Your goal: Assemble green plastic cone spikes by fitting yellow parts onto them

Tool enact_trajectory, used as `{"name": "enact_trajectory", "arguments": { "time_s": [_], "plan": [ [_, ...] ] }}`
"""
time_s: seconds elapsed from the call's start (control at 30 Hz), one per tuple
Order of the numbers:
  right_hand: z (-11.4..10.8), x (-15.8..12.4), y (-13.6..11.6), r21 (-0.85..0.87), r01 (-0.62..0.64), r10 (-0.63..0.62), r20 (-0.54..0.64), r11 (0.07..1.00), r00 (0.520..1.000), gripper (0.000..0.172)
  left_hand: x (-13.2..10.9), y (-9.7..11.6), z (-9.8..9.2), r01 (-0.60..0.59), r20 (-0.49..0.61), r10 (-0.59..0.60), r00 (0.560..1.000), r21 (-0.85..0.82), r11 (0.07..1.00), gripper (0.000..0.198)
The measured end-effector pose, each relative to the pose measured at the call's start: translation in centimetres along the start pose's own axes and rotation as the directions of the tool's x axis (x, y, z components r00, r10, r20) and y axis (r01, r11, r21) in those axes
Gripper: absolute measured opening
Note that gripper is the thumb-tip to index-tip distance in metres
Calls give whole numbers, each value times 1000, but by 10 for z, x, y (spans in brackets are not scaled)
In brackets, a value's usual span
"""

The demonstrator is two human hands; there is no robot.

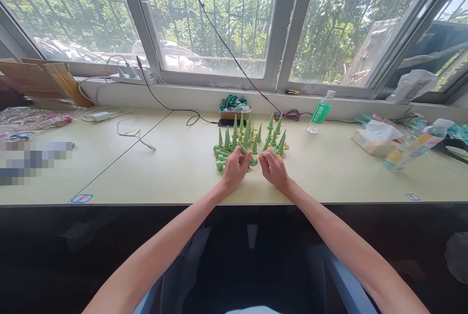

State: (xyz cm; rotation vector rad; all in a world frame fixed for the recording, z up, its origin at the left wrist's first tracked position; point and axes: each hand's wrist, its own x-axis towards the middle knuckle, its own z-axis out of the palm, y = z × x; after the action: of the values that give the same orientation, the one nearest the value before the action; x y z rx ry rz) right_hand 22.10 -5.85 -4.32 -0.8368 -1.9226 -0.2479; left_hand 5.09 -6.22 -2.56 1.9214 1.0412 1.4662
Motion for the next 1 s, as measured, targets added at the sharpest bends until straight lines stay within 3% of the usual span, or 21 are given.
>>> {"name": "enact_trajectory", "arguments": {
  "time_s": [0.2,0.67,1.0],
  "plan": [
    [-2,1,-3,-42,58,-57,21,997,998,16,1,1,1,10,-21,-11,1000,-24,1000,32],
    [-1,4,-5,-64,58,-56,30,996,998,20,0,1,-1,14,35,-15,999,7,1000,28],
    [5,1,3,-21,-32,31,-44,999,999,19,-1,-3,1,-24,207,30,978,-29,999,17]
  ]
}}
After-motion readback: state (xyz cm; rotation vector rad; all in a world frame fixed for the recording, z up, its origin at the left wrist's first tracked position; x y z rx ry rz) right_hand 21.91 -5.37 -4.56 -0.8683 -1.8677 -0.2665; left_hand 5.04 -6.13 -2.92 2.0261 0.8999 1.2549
